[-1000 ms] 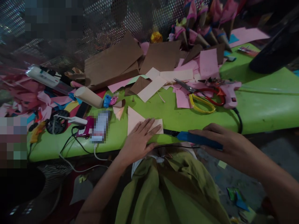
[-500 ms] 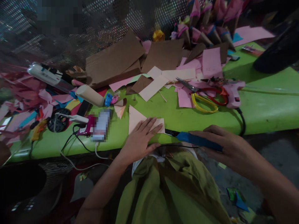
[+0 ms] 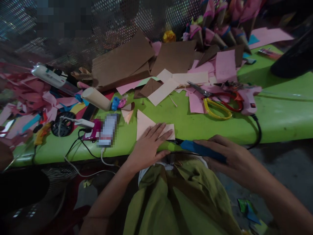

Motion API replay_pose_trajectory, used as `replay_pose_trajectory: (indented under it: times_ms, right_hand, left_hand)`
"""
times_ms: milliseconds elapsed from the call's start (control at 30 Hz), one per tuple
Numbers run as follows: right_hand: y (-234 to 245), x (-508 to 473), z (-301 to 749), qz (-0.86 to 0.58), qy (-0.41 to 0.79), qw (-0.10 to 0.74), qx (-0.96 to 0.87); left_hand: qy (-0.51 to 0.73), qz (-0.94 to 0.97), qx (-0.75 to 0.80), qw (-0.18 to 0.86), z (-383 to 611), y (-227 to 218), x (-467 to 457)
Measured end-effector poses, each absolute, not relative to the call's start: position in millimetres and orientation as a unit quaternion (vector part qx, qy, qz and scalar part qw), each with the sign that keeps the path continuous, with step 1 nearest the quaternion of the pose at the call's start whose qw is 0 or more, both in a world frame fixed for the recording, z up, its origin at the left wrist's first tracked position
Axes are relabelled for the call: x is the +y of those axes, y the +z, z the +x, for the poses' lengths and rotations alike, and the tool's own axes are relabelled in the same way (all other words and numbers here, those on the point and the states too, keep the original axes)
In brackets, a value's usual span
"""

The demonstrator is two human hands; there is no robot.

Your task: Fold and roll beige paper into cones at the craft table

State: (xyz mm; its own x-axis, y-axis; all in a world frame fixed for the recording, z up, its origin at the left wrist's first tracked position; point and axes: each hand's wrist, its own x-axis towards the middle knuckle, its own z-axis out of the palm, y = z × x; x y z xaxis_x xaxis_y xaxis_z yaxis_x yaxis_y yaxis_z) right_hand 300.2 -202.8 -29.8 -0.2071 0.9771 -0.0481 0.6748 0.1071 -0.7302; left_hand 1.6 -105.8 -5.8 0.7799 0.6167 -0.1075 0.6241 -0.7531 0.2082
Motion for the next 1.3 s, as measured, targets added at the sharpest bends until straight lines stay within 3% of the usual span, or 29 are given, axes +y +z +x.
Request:
replay_pose_trajectory:
  times_ms: [467, 800, 1300]
  right_hand:
    - [-20.5, -196.6, 275.9, -0.572, 0.264, 0.253, -0.734]
    - [-24.1, -198.6, 283.5, -0.558, 0.243, 0.261, -0.749]
    - [-25.1, -195.7, 264.6, -0.555, 0.231, 0.258, -0.757]
  left_hand:
    - [0.018, 0.921, 0.35, 0.171, 1.8, 1.2, -102.3]
    - [-0.036, 0.92, 0.376, 0.106, -30.6, 0.8, -90.3]
    - [-0.022, 0.918, 0.382, 0.103, -18.0, -5.3, -99.2]
